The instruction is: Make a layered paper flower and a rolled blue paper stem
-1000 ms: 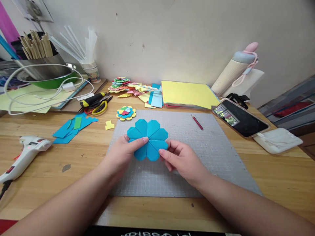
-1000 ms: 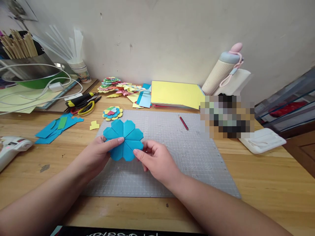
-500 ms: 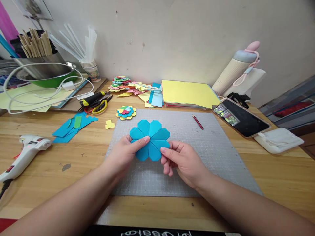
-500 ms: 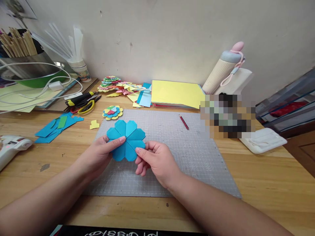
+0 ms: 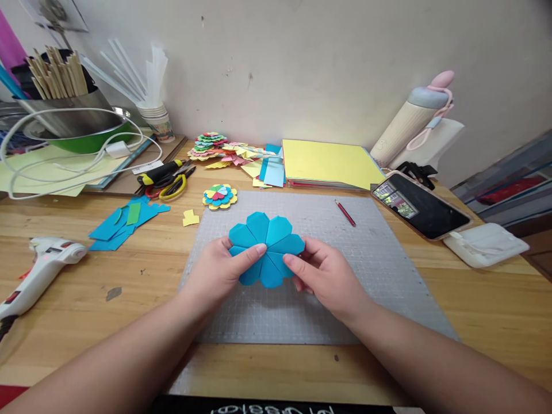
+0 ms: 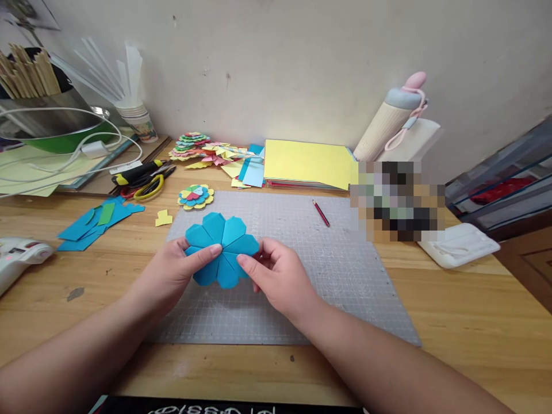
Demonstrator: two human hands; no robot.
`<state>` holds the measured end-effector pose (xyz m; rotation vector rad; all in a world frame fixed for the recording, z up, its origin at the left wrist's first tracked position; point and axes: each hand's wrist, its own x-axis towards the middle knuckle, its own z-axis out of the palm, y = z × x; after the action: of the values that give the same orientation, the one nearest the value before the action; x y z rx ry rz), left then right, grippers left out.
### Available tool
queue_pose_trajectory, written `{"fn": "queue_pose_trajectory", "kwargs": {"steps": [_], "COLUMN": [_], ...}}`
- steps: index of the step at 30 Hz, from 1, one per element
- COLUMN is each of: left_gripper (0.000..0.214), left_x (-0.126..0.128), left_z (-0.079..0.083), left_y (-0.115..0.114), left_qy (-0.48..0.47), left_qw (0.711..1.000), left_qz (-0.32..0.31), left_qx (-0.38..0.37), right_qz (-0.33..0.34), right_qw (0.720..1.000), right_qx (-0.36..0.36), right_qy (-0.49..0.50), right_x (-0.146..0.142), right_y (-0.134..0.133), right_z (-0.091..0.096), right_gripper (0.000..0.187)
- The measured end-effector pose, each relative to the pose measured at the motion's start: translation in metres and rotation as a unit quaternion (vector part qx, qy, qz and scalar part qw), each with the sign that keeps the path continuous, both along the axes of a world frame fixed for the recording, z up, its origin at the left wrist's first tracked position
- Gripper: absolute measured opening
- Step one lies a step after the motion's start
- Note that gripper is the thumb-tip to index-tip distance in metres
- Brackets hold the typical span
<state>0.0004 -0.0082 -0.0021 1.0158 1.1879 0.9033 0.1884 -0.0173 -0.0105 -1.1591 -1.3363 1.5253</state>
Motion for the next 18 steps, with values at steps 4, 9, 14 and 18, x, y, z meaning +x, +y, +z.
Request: {"fn": "queue_pose_trajectory", "kwargs": {"steps": [4,9,14,18], "left_gripper": [0.031,0.029,0.009,0.017], "left_x": [-0.001,-0.002,-0.009,-0.022], "left_z": [0.002,0.008,0.02,0.028], "left_y": [-0.002,-0.003,-0.008,-0.025], "left_qy": [0.024,0.101,0.228,0.32], "left_qw": [0.999,0.99,0.857,0.695], "left_qz": [0.001,-0.02,-0.046,-0.081], "left_qx": [0.027,0.095,0.46,0.639], "right_qz": [-0.018,-0.032,-0.029,-0.033], "right_qw": [1.0,0.997,0.975,0.973], "right_qx": [0.016,0.055,0.219,0.223], "right_qy": [-0.018,-0.031,-0.012,0.04], "right_x": [0.0,0.0,0.004,0.004], "right_y": [0.0,-0.004,-0.011,-0.012], "right_z": [0.002,0.002,0.0,0.0], "right_gripper": [0.019,0.014,0.002,0.022]}}
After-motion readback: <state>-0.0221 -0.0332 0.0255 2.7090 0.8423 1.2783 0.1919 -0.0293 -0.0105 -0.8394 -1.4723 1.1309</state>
